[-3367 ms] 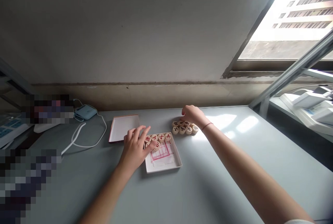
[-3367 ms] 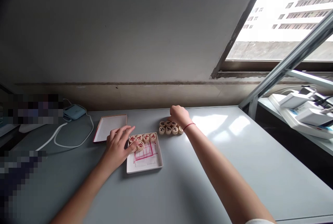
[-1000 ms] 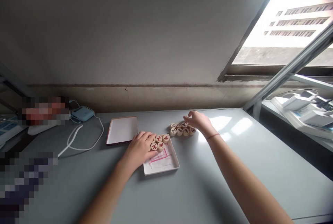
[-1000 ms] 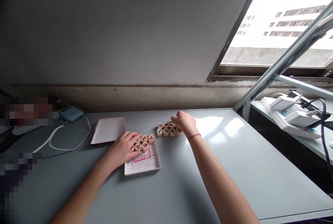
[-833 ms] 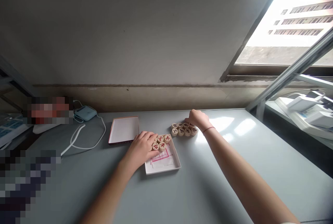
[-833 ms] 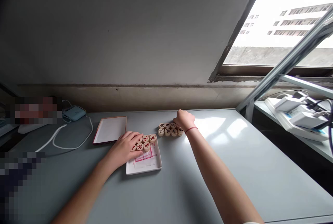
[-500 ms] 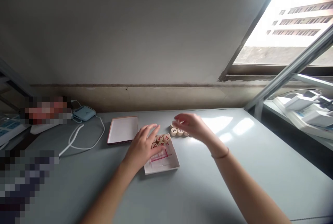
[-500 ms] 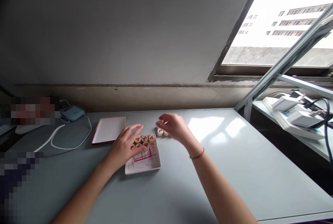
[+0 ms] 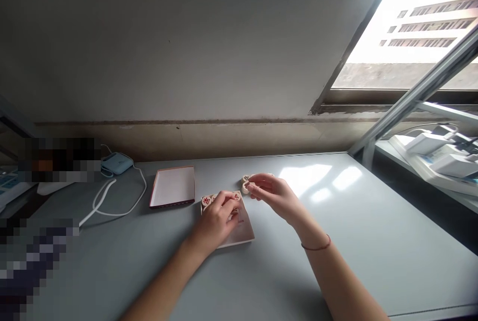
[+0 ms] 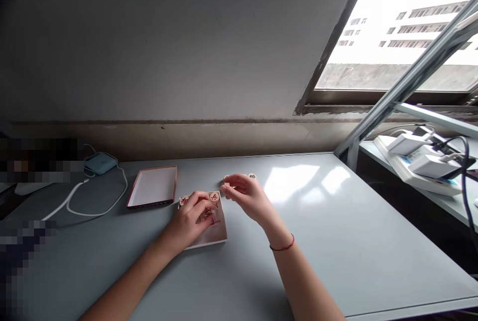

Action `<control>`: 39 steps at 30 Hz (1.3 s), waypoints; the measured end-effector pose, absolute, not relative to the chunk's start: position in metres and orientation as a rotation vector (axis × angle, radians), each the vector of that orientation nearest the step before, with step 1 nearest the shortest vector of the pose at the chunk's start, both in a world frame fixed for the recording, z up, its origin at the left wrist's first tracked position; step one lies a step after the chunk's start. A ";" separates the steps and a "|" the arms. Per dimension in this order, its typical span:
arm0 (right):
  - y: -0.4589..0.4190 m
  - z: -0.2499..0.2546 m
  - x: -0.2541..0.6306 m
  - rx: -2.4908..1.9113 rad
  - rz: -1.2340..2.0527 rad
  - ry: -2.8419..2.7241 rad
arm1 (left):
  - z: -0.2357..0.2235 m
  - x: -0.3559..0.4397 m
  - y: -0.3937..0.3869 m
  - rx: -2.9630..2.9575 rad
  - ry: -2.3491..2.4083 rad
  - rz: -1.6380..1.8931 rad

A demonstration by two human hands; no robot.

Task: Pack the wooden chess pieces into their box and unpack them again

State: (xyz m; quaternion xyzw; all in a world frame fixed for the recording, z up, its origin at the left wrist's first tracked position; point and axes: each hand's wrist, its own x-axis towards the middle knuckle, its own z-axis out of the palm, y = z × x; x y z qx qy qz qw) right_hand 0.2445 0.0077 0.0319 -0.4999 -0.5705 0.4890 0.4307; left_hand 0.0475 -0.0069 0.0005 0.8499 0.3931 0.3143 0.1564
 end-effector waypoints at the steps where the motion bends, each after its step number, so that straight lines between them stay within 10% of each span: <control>1: 0.007 0.032 0.245 -1.244 1.222 -1.425 | 0.000 0.050 -0.007 2.464 1.106 0.891; 26: -0.017 0.022 0.213 -1.539 0.320 -2.429 | 0.017 -0.008 0.008 2.543 1.463 0.327; 39: -0.006 0.018 0.218 -1.516 0.417 -2.312 | 0.017 -0.006 0.007 2.462 1.481 0.267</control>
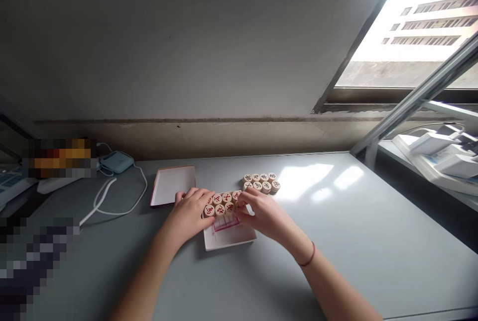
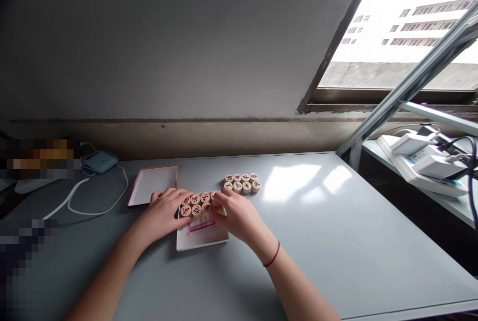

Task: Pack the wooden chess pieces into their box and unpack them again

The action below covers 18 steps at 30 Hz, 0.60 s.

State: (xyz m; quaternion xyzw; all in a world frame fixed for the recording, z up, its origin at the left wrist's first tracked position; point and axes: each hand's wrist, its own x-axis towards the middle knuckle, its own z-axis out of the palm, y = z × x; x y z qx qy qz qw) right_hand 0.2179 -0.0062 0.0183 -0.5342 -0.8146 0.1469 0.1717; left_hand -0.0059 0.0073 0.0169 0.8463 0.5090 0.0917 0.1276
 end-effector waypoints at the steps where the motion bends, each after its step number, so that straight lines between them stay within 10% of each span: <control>1: -0.002 0.021 0.220 -1.528 0.420 -2.253 | 0.018 -0.006 0.007 2.459 1.474 0.273; 18: 0.072 0.026 0.202 -2.207 0.301 -2.237 | 0.028 -0.011 0.010 2.464 1.456 0.505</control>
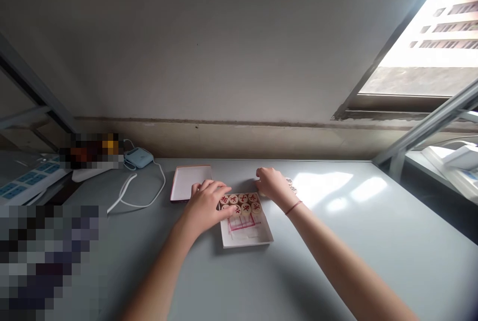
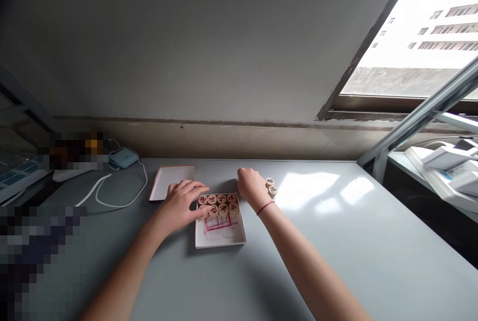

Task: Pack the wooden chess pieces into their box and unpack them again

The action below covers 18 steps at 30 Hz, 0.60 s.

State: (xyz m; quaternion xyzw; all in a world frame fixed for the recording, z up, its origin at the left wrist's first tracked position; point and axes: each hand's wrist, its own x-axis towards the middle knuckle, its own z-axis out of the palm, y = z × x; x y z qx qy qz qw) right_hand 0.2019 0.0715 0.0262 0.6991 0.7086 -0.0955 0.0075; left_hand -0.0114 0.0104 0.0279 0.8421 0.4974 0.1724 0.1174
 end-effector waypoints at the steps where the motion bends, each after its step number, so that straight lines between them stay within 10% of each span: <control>1: 0.071 0.028 0.202 2.196 -0.292 2.221 | 0.028 -0.011 0.011 2.463 1.458 0.518; 5: 0.055 0.036 0.200 2.276 -0.563 2.530 | 0.027 -0.007 0.011 2.438 1.422 0.634; 11: 0.008 0.040 0.195 1.960 -1.943 2.731 | 0.028 0.008 0.005 2.246 1.135 0.897; 18: -0.001 0.034 0.204 2.044 -2.383 2.510 | 0.034 0.009 -0.005 2.149 1.087 0.868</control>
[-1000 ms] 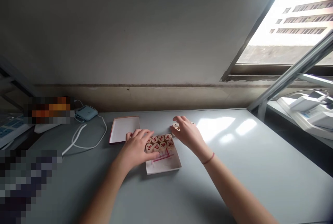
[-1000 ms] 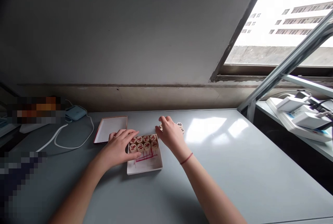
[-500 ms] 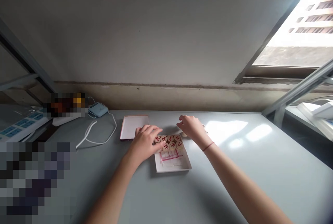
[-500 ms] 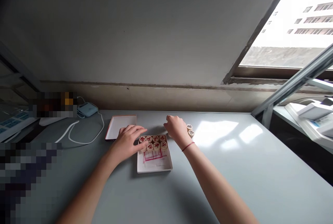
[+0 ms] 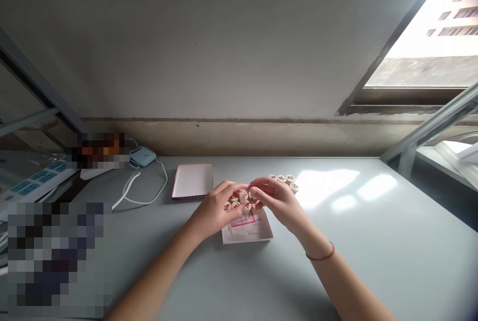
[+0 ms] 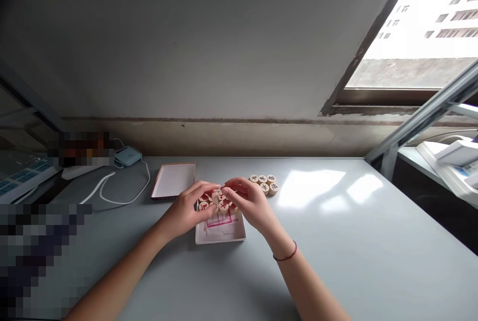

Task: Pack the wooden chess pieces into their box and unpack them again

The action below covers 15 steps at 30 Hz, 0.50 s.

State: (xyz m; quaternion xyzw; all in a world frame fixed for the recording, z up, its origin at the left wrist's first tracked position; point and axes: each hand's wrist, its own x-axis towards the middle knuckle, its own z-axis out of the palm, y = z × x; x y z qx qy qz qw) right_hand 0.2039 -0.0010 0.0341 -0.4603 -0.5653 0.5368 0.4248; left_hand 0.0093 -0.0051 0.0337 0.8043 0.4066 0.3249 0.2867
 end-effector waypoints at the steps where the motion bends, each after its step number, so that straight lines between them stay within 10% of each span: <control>1: 0.000 0.034 0.206 -1.171 1.340 -1.379 | 0.033 0.006 -0.007 2.163 1.117 0.855; 15: -0.007 0.026 0.209 -1.212 1.276 -1.542 | 0.028 -0.017 -0.014 2.580 1.064 0.454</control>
